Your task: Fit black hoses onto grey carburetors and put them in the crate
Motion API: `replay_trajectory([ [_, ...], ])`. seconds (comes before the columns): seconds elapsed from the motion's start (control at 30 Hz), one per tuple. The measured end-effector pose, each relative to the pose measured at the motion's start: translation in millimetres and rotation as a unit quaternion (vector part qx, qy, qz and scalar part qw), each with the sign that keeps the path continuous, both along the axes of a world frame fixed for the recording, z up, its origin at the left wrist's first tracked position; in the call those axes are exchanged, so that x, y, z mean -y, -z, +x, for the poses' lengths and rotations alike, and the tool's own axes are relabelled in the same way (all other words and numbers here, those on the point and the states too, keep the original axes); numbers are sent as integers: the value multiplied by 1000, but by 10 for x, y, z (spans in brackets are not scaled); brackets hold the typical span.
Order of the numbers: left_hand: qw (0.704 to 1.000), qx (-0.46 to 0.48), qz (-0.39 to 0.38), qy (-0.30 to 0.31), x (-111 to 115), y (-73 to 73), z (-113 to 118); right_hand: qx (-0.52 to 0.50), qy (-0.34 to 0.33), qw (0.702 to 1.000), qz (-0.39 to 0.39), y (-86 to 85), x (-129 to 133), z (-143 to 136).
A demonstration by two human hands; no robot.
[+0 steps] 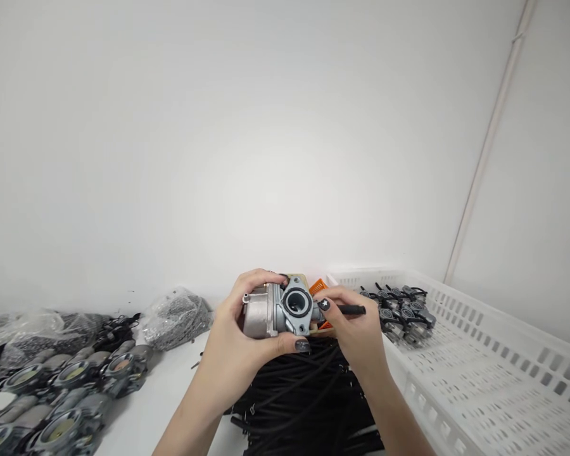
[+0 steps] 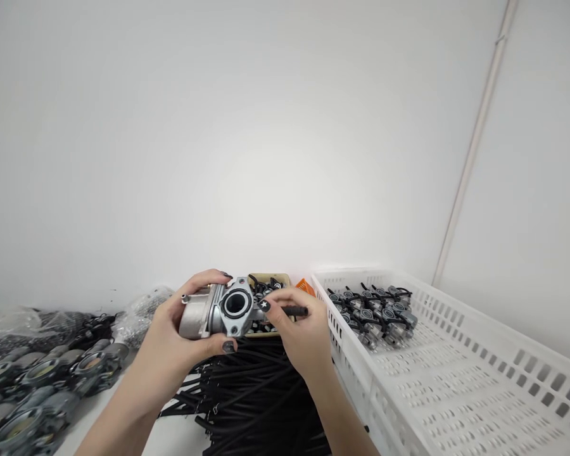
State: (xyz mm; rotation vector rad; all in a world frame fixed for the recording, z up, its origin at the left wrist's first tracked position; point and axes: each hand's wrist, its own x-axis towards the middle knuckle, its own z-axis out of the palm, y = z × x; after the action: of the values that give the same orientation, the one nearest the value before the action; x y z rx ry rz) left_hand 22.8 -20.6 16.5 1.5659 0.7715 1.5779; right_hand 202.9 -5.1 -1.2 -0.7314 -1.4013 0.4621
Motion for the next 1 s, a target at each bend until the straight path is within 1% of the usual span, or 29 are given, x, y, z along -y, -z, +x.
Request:
replay_trajectory([
  [0.07, 1000, 8, -2, -1, -22, 7, 14, -35, 3, 999, -4, -15, 13, -2],
  [0.13, 999, 25, -23, 16, -54, 20, 6, -49, -9, 999, 1, -27, 28, 4],
  [0.2, 997, 42, -45, 38, -82, 33, -18, -40, -43, 998, -4, -30, 35, 25],
  [0.27, 996, 55, -54, 48, -99, 43, -49, -17, -93, 995, -8, -25, 32, 58],
  [0.33, 995, 63, -56, 51, -102, 48, -81, 8, -121, 992, 21, -16, 24, 86],
  [0.37, 995, 63, -58, 54, -99, 49, -96, 19, -120, 992, 44, -12, 20, 92],
  [0.43, 995, 58, -59, 64, -89, 45, -120, 27, -98, 992, 76, -6, 13, 81],
  [0.5, 995, 52, -55, 71, -74, 33, -130, 21, -79, 993, 82, 0, 9, 38],
  [0.6, 998, 34, -27, 55, -46, 11, -102, -13, -72, 995, 66, 24, -8, -56],
  [0.7, 999, 33, -4, 29, -29, 8, -26, -88, -102, 991, 14, 67, -39, -141],
  [0.77, 998, 62, -15, 25, -33, 23, 33, -140, -127, 981, -28, 97, -62, -176],
  [0.83, 994, 100, -35, 19, -44, 43, 77, -176, -139, 973, -57, 123, -83, -191],
  [0.9, 991, 128, -43, 12, -56, 59, 98, -189, -158, 967, -64, 143, -102, -193],
  [1.0, 988, 147, -44, 14, -65, 71, 99, -182, -197, 962, -57, 162, -124, -185],
])
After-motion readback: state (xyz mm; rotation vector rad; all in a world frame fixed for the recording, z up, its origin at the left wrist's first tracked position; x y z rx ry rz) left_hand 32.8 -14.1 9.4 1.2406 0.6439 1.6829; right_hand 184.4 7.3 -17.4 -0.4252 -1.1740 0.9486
